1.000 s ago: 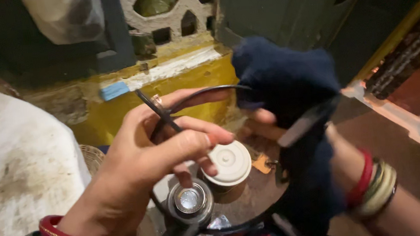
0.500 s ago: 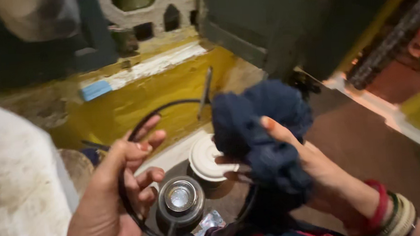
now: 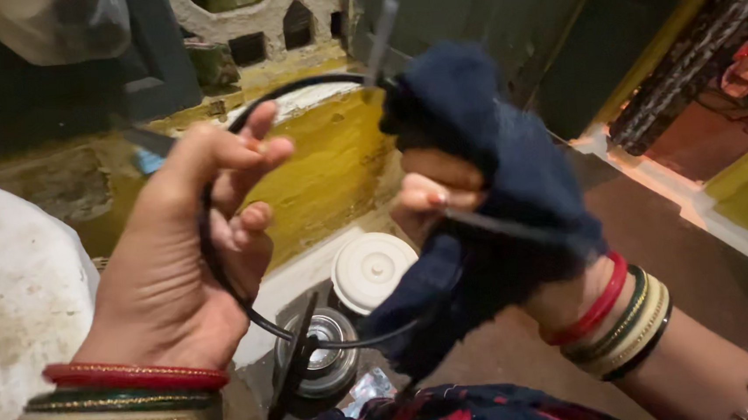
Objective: The person holds a black headband and wipes it with a dark blue cloth. They repeatedly rub the cloth along the headband's surface and adjust their grip while continuing the cleaning motion.
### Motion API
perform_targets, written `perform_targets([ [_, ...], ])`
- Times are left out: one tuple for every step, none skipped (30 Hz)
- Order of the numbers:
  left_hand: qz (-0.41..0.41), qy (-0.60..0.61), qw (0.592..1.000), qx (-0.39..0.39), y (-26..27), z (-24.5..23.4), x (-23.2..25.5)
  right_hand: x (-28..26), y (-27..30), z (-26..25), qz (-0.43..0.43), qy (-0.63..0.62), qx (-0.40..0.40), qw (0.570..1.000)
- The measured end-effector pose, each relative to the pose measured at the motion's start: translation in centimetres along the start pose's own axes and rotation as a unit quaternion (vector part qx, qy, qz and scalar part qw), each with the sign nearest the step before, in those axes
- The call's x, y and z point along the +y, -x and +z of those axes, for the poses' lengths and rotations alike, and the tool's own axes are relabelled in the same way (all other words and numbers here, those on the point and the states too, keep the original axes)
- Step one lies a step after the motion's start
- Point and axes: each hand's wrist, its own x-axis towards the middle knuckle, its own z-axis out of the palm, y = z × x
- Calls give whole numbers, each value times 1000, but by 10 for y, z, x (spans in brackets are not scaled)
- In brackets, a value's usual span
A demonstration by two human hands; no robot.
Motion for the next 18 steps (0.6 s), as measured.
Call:
perform_targets([
  [0,5,1000,28,2,2,0,2,-4,1,-3,-16,-12,1000],
  [2,11,998,57,4,4,0,2,-7,4,-5,-32,-25,999],
  [3,17,996,86,5,7,0,1,-8,9,4,-58,-4,998],
  [4,40,994,105,7,8,-1,2,-10,14,10,-86,17,996],
  [5,63,990,123,9,10,-3,1,-10,19,26,-124,71,989],
  [6,86,986,141,10,11,-5,2,-10,26,42,-163,125,978],
  [23,95,985,140,11,12,-8,5,-12,31,-16,-113,178,977],
  [41,107,984,138,11,14,-12,11,-17,35,-72,-60,228,969],
  [59,118,982,137,11,15,-15,17,-21,38,-128,-7,276,953],
  [51,139,976,159,10,16,-18,23,-23,42,-131,57,285,948],
  [43,159,969,182,9,18,-20,31,-22,44,-134,122,293,939],
  [35,178,962,204,7,20,-23,39,-21,45,-136,185,300,926],
  [54,175,963,198,5,22,-25,46,-18,44,-116,183,327,920],
  [73,173,963,193,4,25,-27,53,-14,42,-96,180,354,912],
  [92,170,963,187,2,28,-29,56,-10,38,-75,178,381,904],
  [84,155,970,168,1,30,-29,52,-11,30,-79,140,349,923],
  [76,140,976,148,0,32,-29,44,-14,21,-83,102,317,939],
  [70,125,981,128,-1,33,-29,39,-16,13,-87,65,282,953],
])
